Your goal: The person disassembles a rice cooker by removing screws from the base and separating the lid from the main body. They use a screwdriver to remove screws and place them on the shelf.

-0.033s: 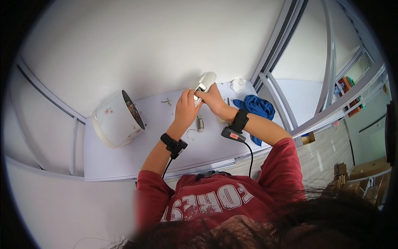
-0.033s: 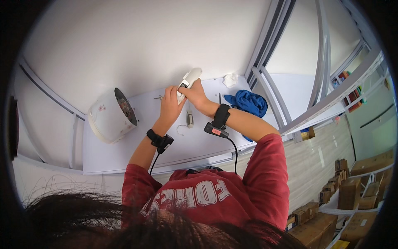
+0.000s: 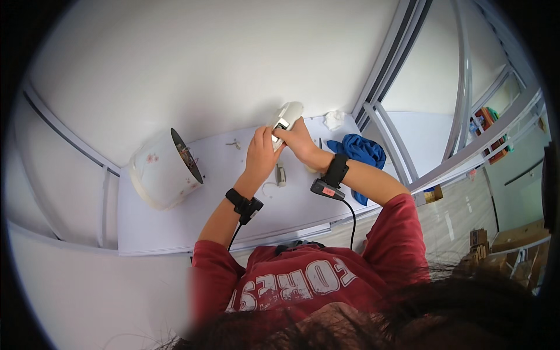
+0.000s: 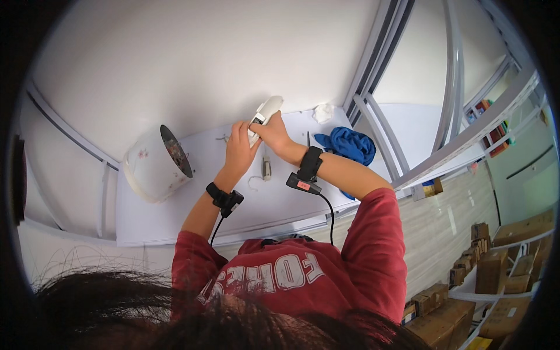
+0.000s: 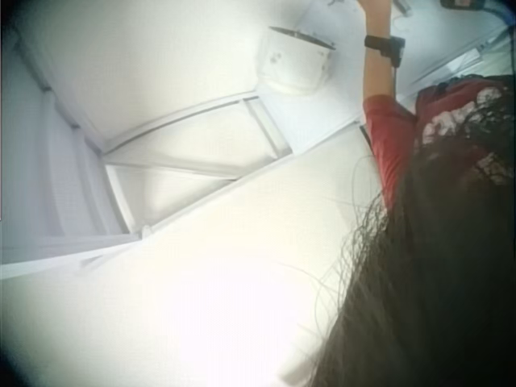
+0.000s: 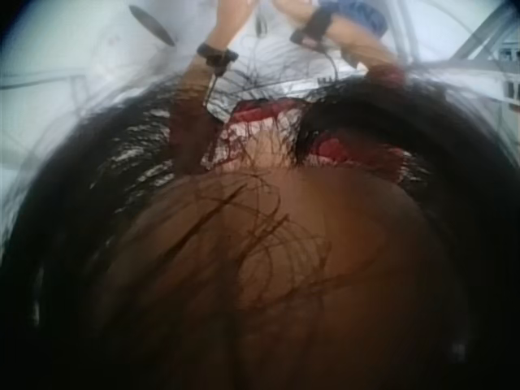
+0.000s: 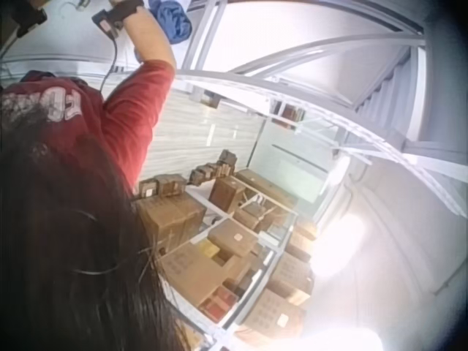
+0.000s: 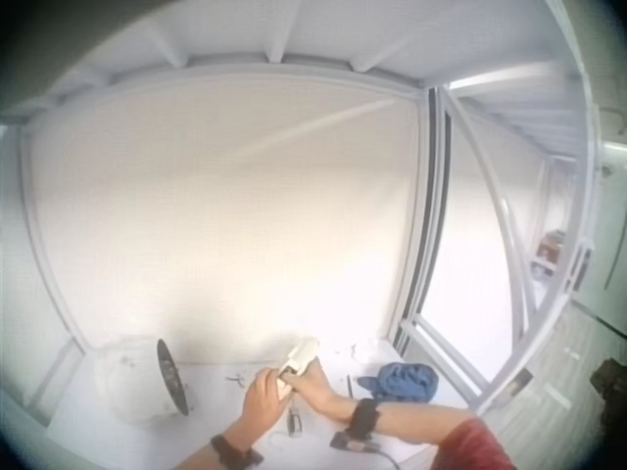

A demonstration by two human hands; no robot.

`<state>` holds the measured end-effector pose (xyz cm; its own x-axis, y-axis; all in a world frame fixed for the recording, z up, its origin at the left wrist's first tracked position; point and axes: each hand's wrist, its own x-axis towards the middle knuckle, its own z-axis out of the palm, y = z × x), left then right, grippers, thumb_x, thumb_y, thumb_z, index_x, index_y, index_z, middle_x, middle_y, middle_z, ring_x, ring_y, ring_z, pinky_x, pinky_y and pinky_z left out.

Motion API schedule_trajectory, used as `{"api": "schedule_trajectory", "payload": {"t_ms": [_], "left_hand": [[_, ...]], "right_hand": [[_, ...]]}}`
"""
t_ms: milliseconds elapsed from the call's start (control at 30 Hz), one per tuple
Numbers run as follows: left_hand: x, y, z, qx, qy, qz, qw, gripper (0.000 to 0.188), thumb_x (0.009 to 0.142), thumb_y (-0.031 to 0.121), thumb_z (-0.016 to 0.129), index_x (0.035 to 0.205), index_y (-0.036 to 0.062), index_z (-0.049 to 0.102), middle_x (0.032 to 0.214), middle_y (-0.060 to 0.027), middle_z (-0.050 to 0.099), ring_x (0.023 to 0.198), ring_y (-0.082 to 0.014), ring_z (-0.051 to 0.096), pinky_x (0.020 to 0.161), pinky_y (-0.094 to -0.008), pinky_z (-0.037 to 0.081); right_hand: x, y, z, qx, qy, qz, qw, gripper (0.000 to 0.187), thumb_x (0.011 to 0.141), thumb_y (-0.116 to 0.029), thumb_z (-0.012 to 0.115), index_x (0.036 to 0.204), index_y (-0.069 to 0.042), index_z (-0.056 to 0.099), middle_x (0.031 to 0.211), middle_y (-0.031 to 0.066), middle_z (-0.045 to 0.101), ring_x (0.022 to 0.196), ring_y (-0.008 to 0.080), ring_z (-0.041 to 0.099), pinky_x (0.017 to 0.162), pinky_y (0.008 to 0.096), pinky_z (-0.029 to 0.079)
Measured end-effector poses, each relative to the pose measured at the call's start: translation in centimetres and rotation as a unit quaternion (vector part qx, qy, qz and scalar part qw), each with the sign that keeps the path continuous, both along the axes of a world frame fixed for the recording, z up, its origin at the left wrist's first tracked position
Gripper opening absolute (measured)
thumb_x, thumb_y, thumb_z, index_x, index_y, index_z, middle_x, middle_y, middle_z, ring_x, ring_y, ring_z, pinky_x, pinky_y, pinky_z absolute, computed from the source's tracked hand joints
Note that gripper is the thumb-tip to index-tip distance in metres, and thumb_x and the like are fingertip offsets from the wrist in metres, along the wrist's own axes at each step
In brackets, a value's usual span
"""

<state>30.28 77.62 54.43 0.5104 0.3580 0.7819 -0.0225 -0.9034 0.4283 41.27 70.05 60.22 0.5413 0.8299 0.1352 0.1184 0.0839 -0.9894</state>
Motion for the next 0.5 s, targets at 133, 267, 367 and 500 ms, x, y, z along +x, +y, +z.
{"api": "schedule_trajectory", "payload": {"t_ms": [133, 267, 367, 500], "left_hand": [[0.2, 0.0, 0.2, 0.000, 0.003, 0.001, 1.000, 0.053, 0.079, 0.010, 0.072, 0.122, -0.0031, 0.044, 0.117, -0.0196, 0.046, 0.099, -0.0387, 0.055, 0.081, -0.0433, 0.049], [-0.1, 0.1, 0.1, -0.046, 0.032, 0.003, 0.998, 0.052, 0.080, 0.010, 0.070, 0.122, -0.0035, 0.044, 0.117, -0.0197, 0.046, 0.098, -0.0388, 0.056, 0.081, -0.0429, 0.049], [-0.1, 0.0, 0.3, -0.076, 0.018, -0.009, 0.997, 0.050, 0.081, 0.007, 0.068, 0.124, -0.0027, 0.044, 0.117, -0.0200, 0.046, 0.099, -0.0404, 0.056, 0.080, -0.0437, 0.049], [0.2, 0.1, 0.5, -0.096, 0.014, -0.001, 0.995, 0.048, 0.082, 0.008, 0.065, 0.125, -0.0014, 0.044, 0.118, -0.0179, 0.047, 0.099, -0.0395, 0.056, 0.079, -0.0438, 0.049]], "right_hand": [[0.3, 0.7, -1.1, 0.011, -0.039, -0.040, 0.998, 0.055, 0.074, -0.013, 0.067, 0.116, 0.007, 0.038, 0.103, 0.0158, 0.055, 0.095, 0.0212, 0.058, 0.078, 0.0324, 0.050], [-0.9, 1.1, -0.9, 0.007, -0.068, -0.092, 0.993, 0.057, 0.075, -0.015, 0.068, 0.117, 0.007, 0.036, 0.105, 0.0185, 0.055, 0.097, 0.0241, 0.058, 0.082, 0.0346, 0.050], [-0.8, 1.4, -1.5, 0.039, -0.073, -0.085, 0.993, 0.060, 0.075, -0.016, 0.068, 0.119, 0.006, 0.034, 0.107, 0.0198, 0.056, 0.098, 0.0265, 0.058, 0.083, 0.0359, 0.049], [0.2, 1.9, -1.4, 0.011, -0.062, -0.047, 0.997, 0.051, 0.080, -0.010, 0.065, 0.121, 0.001, 0.037, 0.108, 0.0125, 0.052, 0.095, 0.0173, 0.057, 0.076, 0.0284, 0.052]]}}
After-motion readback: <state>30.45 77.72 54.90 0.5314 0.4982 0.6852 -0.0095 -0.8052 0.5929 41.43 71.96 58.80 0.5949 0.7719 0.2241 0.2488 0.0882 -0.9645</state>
